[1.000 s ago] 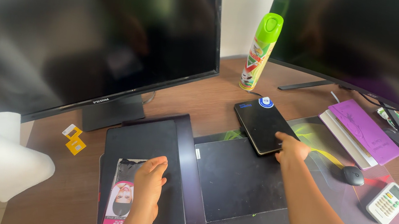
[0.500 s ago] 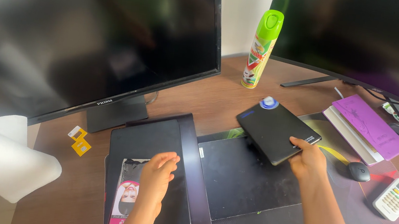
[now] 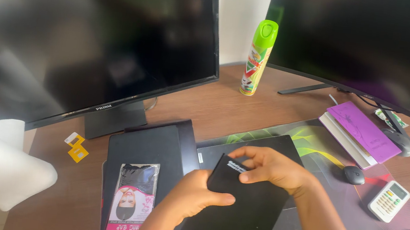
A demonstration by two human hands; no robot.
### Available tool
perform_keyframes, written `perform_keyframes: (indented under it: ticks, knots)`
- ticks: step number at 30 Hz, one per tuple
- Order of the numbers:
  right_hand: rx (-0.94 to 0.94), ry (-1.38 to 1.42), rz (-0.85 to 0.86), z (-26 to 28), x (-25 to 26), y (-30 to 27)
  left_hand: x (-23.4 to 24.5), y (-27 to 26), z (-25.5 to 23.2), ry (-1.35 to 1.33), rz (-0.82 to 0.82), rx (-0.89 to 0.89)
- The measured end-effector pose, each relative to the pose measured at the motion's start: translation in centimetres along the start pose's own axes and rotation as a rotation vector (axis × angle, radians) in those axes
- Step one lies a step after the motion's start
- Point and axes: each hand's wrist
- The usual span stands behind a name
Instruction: Moving notebooks, electronics accessories, and a wig cap from a desk to a side table and drawer.
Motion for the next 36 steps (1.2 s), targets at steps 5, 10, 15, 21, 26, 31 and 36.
perform_keyframes:
  ticks: [5,10,15,21,26,31,36]
  knots:
    - [-0.113,0.163,-0.212,-1.6,0.3,-0.7,1.1,0.1,1.9,-0.218,-0.305,-0.158]
    - [-0.109,0.328,-0.166,-1.8,-3.3,-0.1,3.8,0.1,0.8,-0.376,-0.534,-0.251]
    - [-0.059,0.400,-0.210,-4.7,-6.6,0.6,4.2,0.5,1.2,-0.480,-0.620,-0.151]
    - [0.016,0.647,-0.201,-12.5,-5.4,2.0,4.4,1.4,3.4,-0.579,-0.645,-0.060]
    - [-0.256,0.741,-0.424,-8.6,-7.5,0.9,5.0,2.7,4.6,-0.748,-0.734,-0.073]
    - [0.099,0.996,0.124,-2.7,-11.1,-1.6,5.2,3.0,5.4,-1.073,-0.726,-0.095]
    - [0.064,0.647,-0.100,-2.8,-11.9,-2.7,5.5,2.2,5.8,-1.245,-0.659,-0.085]
Point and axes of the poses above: each hand's wrist, its own y-axis towards the middle knuckle, its own x-axis out of the back of the hand, z = x × y, and after that the axes turned 15 degrees about -y, right-handed
